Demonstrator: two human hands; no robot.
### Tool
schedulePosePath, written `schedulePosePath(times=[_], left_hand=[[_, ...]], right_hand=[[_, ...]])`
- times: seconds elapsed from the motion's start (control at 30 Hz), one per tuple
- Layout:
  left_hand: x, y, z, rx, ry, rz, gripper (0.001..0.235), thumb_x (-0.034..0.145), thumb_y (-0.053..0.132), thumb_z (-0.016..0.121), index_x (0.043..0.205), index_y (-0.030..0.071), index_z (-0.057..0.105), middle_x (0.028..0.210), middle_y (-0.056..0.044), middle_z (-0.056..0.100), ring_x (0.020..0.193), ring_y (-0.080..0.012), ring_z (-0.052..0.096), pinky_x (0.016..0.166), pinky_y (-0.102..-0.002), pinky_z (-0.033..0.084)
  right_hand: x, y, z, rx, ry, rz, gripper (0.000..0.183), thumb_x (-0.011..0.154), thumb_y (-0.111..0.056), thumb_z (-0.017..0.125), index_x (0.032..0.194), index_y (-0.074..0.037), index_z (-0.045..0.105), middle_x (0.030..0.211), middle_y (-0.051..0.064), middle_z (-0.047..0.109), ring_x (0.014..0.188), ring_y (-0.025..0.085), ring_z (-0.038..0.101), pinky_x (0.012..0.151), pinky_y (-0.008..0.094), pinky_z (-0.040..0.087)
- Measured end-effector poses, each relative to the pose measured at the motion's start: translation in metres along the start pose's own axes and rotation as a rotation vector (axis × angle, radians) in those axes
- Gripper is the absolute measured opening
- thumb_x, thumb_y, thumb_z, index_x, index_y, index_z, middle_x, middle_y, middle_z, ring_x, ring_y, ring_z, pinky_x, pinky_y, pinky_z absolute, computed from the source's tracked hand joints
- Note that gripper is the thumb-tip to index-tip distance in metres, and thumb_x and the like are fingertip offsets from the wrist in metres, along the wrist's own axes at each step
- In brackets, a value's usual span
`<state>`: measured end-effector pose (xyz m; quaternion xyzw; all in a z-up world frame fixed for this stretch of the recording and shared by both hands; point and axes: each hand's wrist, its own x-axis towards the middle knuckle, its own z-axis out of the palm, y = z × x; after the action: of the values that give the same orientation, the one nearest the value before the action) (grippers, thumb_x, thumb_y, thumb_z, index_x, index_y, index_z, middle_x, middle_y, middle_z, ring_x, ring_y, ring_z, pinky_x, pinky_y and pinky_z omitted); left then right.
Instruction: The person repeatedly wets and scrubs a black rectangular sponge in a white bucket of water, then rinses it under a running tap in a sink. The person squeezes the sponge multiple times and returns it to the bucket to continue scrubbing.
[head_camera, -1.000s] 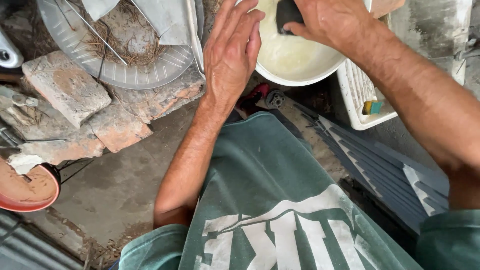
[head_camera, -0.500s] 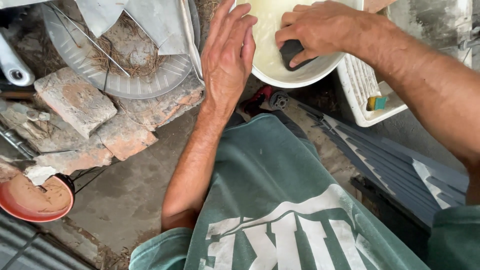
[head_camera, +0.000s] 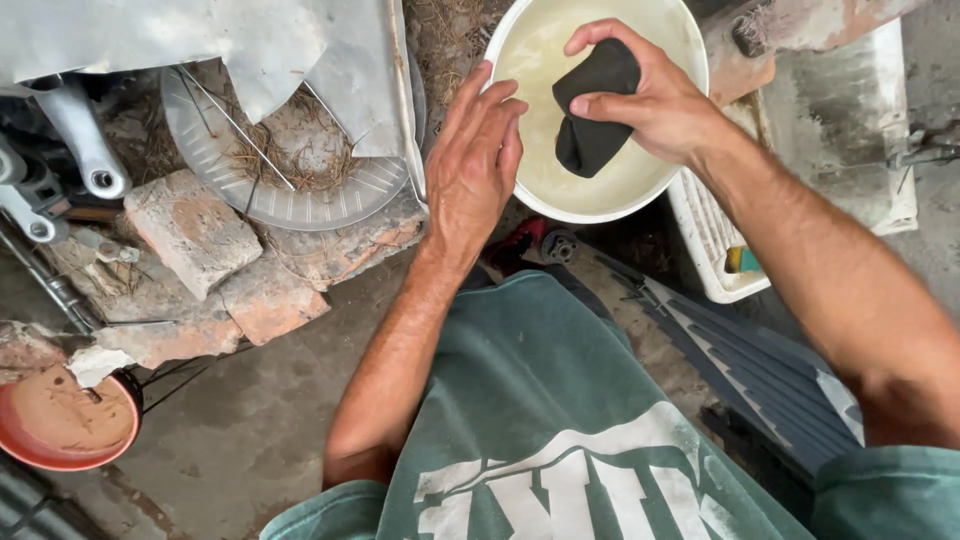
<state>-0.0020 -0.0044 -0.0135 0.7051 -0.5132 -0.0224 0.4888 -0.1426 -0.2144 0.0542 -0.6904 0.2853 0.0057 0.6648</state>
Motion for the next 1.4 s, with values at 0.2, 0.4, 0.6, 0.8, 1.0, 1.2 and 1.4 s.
schedulePosePath(times=[0.2, 0.4, 0.6, 0.8, 1.0, 1.2, 1.4], left_hand=[[0.0, 0.0, 0.002, -0.01, 0.002, -0.007, 0.018, 0.112, -0.007, 0.073, 0.127, 0.0, 0.074, 0.141, -0.014, 0.075, 0.154, -0.0363, 0.055, 0.126, -0.048, 0.06], [-0.001, 0.0, 0.001, -0.014, 0.005, -0.007, 0.017, 0.11, -0.008, 0.076, 0.126, 0.0, 0.076, 0.14, -0.014, 0.077, 0.152, -0.0362, 0.056, 0.126, -0.047, 0.06], [0.0, 0.0, 0.002, -0.013, 0.017, 0.005, 0.014, 0.113, -0.006, 0.073, 0.126, -0.001, 0.075, 0.139, -0.015, 0.077, 0.152, -0.0365, 0.056, 0.125, -0.047, 0.061], [0.001, 0.003, -0.003, -0.026, 0.007, 0.001, 0.015, 0.115, -0.006, 0.069, 0.127, -0.001, 0.075, 0.14, -0.014, 0.075, 0.153, -0.0352, 0.054, 0.124, -0.048, 0.062], [0.001, 0.004, -0.002, -0.028, 0.001, -0.013, 0.015, 0.115, -0.006, 0.071, 0.128, -0.001, 0.075, 0.142, -0.012, 0.075, 0.154, -0.033, 0.053, 0.124, -0.047, 0.062], [0.001, 0.003, -0.002, -0.014, -0.001, 0.001, 0.015, 0.114, -0.007, 0.072, 0.128, -0.002, 0.075, 0.141, -0.014, 0.075, 0.154, -0.0341, 0.053, 0.125, -0.047, 0.061], [0.006, 0.005, -0.006, 0.04, -0.016, 0.025, 0.012, 0.116, 0.0, 0.076, 0.127, -0.003, 0.078, 0.139, -0.017, 0.076, 0.151, -0.0387, 0.056, 0.136, -0.061, 0.043]], right_hand=[[-0.012, -0.015, 0.001, 0.076, -0.05, -0.073, 0.026, 0.111, 0.011, 0.056, 0.127, -0.009, 0.063, 0.167, 0.022, 0.064, 0.122, 0.032, 0.082, 0.113, 0.041, 0.064], [-0.008, 0.006, -0.003, -0.072, 0.042, -0.15, 0.028, 0.126, -0.031, 0.066, 0.125, -0.004, 0.066, 0.1, 0.009, 0.066, 0.089, 0.017, 0.064, 0.084, 0.033, 0.057], [-0.008, -0.007, 0.007, -0.069, 0.164, 0.012, 0.055, 0.123, -0.056, 0.057, 0.095, -0.009, 0.054, 0.076, 0.003, 0.041, 0.068, 0.013, 0.043, 0.062, 0.03, 0.041], [-0.003, -0.007, 0.004, -0.011, 0.245, 0.154, 0.051, 0.125, -0.038, 0.06, 0.082, -0.017, 0.044, 0.074, -0.001, 0.043, 0.062, 0.008, 0.042, 0.056, 0.028, 0.033], [0.005, -0.003, 0.005, 0.052, 0.306, 0.069, 0.038, 0.111, -0.023, 0.049, 0.079, -0.021, 0.029, 0.076, -0.005, 0.019, 0.063, 0.009, 0.02, 0.056, 0.027, 0.016], [0.009, -0.011, 0.002, 0.25, 0.48, 0.165, 0.037, 0.106, -0.037, 0.059, 0.078, -0.018, 0.043, 0.069, -0.005, 0.032, 0.061, 0.007, 0.034, 0.057, 0.025, 0.026], [-0.015, -0.015, -0.016, -0.334, 0.291, -0.144, 0.026, 0.125, -0.042, 0.063, 0.124, -0.019, 0.074, 0.12, -0.005, 0.073, 0.111, 0.01, 0.069, 0.097, 0.028, 0.054]])
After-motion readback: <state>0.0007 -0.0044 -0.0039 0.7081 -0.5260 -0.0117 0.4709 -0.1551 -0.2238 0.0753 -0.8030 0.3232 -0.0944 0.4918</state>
